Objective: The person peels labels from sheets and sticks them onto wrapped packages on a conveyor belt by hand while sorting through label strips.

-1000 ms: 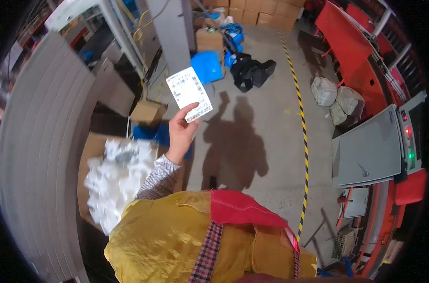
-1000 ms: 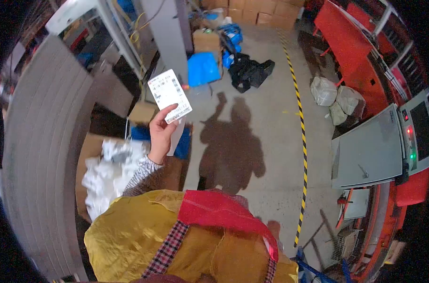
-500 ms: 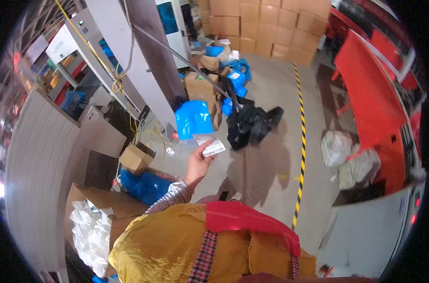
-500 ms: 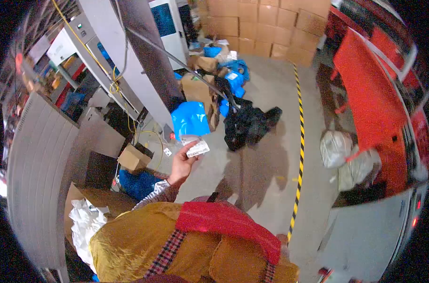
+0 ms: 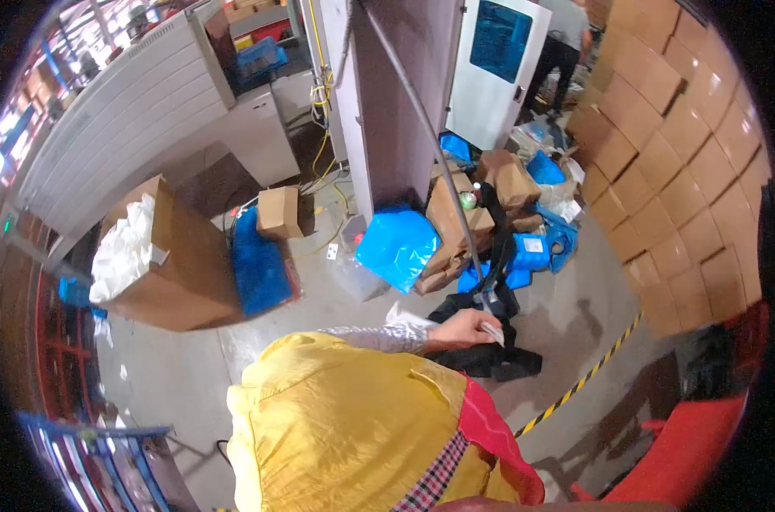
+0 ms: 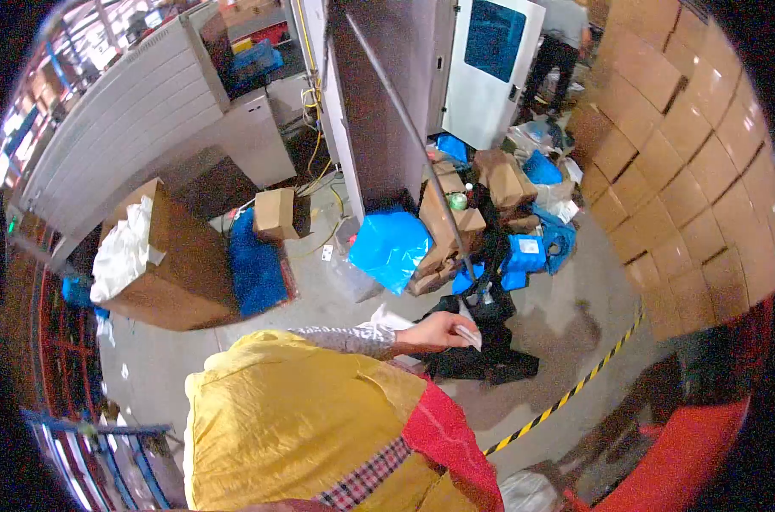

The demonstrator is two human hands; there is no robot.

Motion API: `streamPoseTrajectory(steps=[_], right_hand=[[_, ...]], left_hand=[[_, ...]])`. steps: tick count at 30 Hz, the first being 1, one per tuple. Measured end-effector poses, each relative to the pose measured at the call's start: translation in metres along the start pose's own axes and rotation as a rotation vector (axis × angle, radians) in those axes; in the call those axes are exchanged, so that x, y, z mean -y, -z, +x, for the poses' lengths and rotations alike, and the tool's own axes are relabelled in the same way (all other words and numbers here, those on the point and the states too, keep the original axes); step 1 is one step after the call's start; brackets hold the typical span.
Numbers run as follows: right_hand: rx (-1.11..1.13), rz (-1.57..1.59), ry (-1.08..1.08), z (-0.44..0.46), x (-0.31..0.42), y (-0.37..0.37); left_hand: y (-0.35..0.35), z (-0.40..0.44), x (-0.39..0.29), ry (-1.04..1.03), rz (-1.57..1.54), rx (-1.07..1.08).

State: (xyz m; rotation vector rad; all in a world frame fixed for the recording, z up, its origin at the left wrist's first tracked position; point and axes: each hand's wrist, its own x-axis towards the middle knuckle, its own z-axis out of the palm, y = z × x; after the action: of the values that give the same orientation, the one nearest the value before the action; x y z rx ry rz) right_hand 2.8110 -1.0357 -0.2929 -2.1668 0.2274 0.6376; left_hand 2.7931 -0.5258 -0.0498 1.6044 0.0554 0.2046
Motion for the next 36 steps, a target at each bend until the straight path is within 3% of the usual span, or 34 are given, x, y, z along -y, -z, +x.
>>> streamPoseTrajectory(steps=[5, 11, 14, 16, 18, 19, 22, 24, 27, 30, 31, 32, 33, 34, 36], right_hand=[[0.176, -0.188, -0.073, 0.137, 0.064, 0.057], [0.251, -0.395, 0.174, 0.351, 0.133, 0.172], [0.175, -0.594, 0.379, 0.452, 0.162, 0.228], [0.073, -0.739, 0.512, 0.514, 0.185, 0.256], [-0.025, -0.771, 0.634, 0.577, 0.215, 0.27], [-0.042, -0.686, 0.601, 0.527, 0.305, 0.274], [0.164, -0.449, 0.406, 0.589, 0.35, 0.269], [0.235, -0.499, 0.422, 0.647, 0.367, 0.251], [0.451, -0.233, 0.3, 0.69, 0.427, 0.228], [0.419, -0.567, 0.559, 0.772, 0.461, 0.194], [0.518, -0.588, 0.429, 0.783, 0.494, 0.187], [0.501, -0.642, 0.541, 0.802, 0.501, 0.175], [0.476, -0.689, 0.669, 0.832, 0.51, 0.156], [0.448, -0.729, 0.799, 0.859, 0.531, 0.138], [0.573, -0.797, 0.768, 0.896, 0.581, 0.102]], left_hand=[[-0.069, 0.133, -0.032, 0.107, 0.079, -0.008], [-0.15, 0.243, -0.003, 0.179, 0.03, -0.246], [-0.192, 0.293, 0.009, 0.336, -0.196, -0.322], [-0.21, 0.324, -0.014, 0.314, -0.167, -0.33], [-0.228, 0.355, 0.001, 0.47, -0.272, -0.324], [-0.231, 0.362, 0.008, 0.472, -0.392, -0.392], [-0.241, 0.402, 0.031, 0.516, -0.52, -0.525], [-0.235, 0.437, 0.064, 0.541, -0.589, -0.577], [-0.222, 0.499, 0.113, 0.526, -0.749, -0.632], [-0.194, 0.568, 0.166, 0.49, -0.769, -0.626], [-0.186, 0.584, 0.174, 0.468, -0.716, -0.627], [-0.185, 0.591, 0.182, 0.447, -0.654, -0.63], [-0.173, 0.611, 0.161, 0.62, -0.924, -0.799], [-0.164, 0.628, 0.162, 0.621, -0.907, -0.824], [-0.152, 0.647, 0.162, 0.547, -0.832, -0.799]])
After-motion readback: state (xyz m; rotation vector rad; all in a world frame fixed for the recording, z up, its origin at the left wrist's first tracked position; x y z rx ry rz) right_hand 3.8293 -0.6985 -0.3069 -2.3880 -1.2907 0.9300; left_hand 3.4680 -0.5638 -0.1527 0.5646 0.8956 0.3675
